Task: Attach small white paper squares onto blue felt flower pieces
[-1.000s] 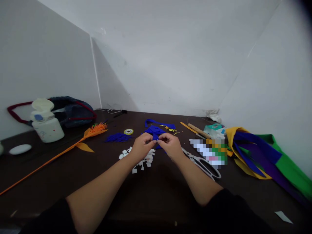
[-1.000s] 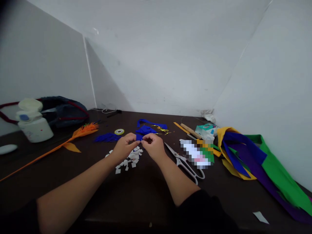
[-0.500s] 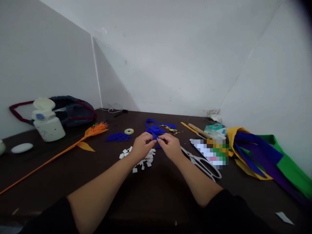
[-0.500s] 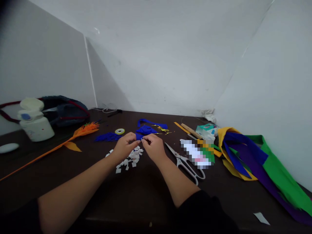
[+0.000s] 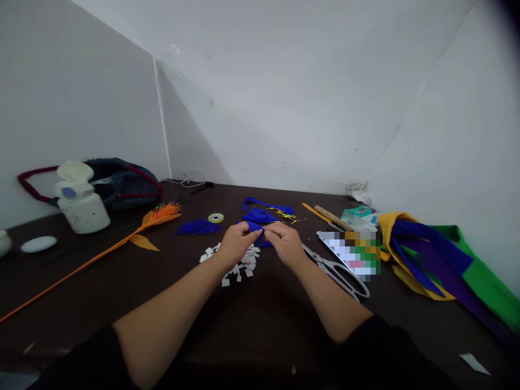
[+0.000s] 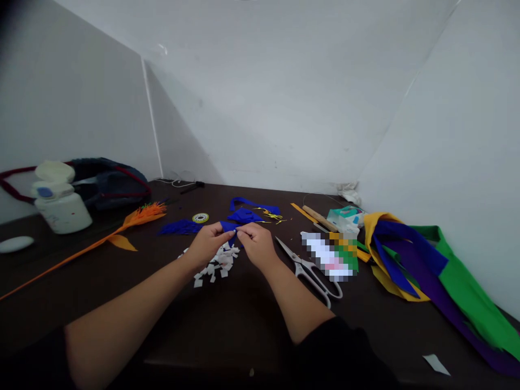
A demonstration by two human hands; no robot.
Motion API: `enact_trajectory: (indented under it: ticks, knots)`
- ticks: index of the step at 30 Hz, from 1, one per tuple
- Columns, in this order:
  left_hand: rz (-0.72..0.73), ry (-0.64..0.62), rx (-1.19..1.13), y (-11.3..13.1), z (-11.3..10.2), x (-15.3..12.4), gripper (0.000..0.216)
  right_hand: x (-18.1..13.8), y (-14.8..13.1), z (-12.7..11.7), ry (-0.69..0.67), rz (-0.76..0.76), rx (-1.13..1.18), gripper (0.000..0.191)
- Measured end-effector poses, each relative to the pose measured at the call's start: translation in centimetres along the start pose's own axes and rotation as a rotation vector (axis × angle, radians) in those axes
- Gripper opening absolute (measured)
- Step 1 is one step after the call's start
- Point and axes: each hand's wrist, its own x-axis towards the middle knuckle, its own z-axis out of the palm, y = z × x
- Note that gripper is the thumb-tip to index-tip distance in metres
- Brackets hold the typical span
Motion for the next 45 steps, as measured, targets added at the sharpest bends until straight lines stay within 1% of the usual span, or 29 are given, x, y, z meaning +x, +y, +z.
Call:
enact_trajectory:
  ticks: [7, 14, 17, 21, 24, 27, 33, 45]
  knots:
    - [0.038, -0.019, 0.122, -0.1, -0.1, 0.1, 0.021, 0.2, 0.1, -0.1, 0.019, 0.139, 0.023, 0.011]
    - [0.075, -0.028, 0.138, -0.2, -0.1, 0.1, 0.021, 0.2, 0.3, 0.0, 0.029, 0.177, 0.058, 0.013]
    - [0.108, -0.007, 0.203, 0.0, -0.1, 0.0, 0.019, 0.2, 0.2, 0.0, 0.036, 0.136, 0.013, 0.011]
    - [0.179, 0.027, 0.291, 0.7, 0.1, -0.1, 0.013, 0.1, -0.2, 0.0, 0.054, -0.015, -0.129, 0.013]
    - [0.188, 0.049, 0.294, 1.0, 0.2, -0.2, 0.013, -0.1, -0.5, 0.0, 0.073, -0.128, -0.25, 0.016]
    - [0.19, 0.051, 0.285, 1.1, 0.3, -0.4, 0.013, -0.2, -0.5, 0.1, 0.052, -0.187, -0.347, 0.019]
    - [0.198, 0.041, 0.353, 0.8, 0.3, -0.3, 0.011, -0.2, -0.3, 0.1, 0.025, -0.186, -0.43, 0.017]
    - [0.229, -0.017, 0.433, 0.8, 0.2, -0.4, 0.014, 0.0, -0.1, 0.0, 0.017, -0.102, -0.39, 0.004]
